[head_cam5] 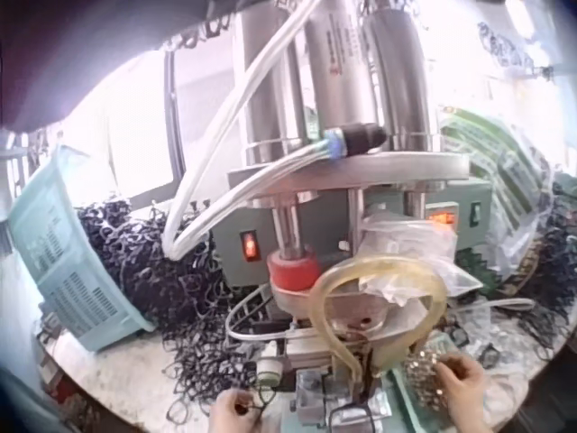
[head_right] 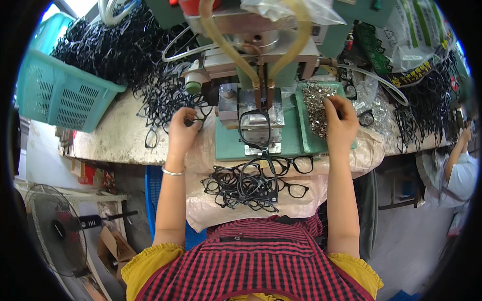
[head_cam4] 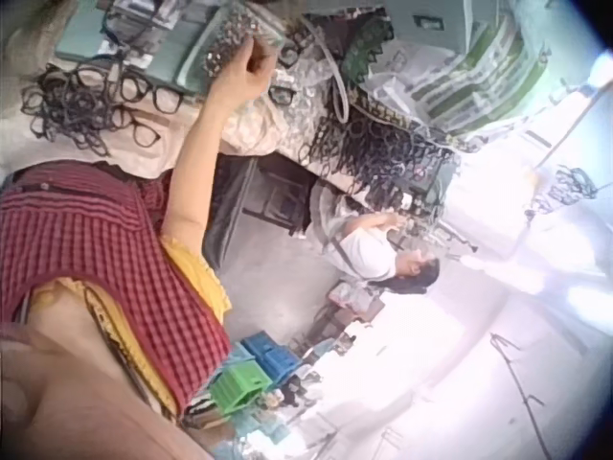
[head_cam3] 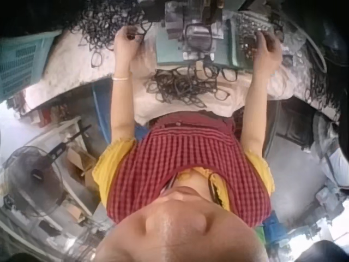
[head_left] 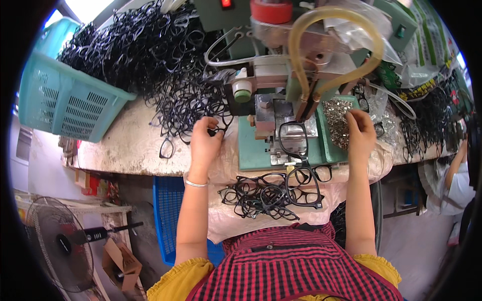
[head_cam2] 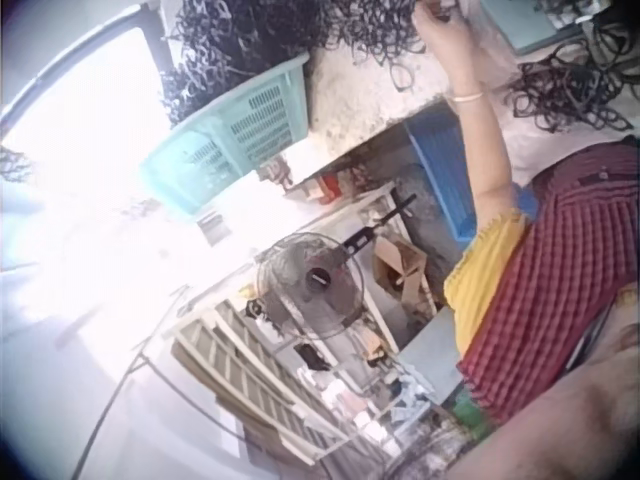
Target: The person repeatedly picks up black eyeglass frames from a pile, places them into a green jig on a workbench, and operates a pneumatic press to attach small metal components. The finished glasses are placed on the table, and the process is repeated continuously.
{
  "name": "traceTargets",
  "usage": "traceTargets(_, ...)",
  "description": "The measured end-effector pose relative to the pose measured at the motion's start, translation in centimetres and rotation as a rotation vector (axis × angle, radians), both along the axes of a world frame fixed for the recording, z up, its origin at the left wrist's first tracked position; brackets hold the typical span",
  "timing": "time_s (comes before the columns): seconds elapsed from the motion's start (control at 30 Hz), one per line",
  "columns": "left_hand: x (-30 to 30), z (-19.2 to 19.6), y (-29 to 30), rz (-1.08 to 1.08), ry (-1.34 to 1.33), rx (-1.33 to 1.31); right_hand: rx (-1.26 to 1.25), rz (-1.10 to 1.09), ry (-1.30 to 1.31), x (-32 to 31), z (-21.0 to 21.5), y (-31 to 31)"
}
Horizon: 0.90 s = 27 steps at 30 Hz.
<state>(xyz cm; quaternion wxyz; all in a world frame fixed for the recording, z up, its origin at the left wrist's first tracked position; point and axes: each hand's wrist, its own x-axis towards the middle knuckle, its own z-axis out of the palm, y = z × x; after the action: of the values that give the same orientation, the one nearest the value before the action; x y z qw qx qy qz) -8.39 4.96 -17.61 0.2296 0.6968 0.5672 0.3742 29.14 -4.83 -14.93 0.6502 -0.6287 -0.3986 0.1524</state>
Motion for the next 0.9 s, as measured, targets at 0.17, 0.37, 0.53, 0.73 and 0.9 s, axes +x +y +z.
traceTargets(0.17, -3.3, 2.7, -3.3, 0.091, 0.133, -0.082, -0.042, -0.106, -0.022, 2.5, -1.1, -6.8)
traceTargets(0.37, -1.7, 4.8, -3.8, 0.126, -0.690, -0.101, 0.028, 0.143, -0.267, -4.2, 5.9, -4.7)
traceTargets(0.53, -0.1, 3.3, -2.8, -0.018, -0.841, -0.096, 0.111, 0.350, -0.148, -8.0, 7.1, 0.9)
traceTargets(0.73, 1.1, 3.2, -4.2, -0.053, -1.014, 0.029, 0.176, 0.339, -0.027, -9.1, 6.0, 0.6)
traceTargets(0.9, 6.2, 13.8, -5.7, -0.503, -0.825, 0.598, 0.251, 0.437, 0.108, -9.8, 6.5, 0.2)
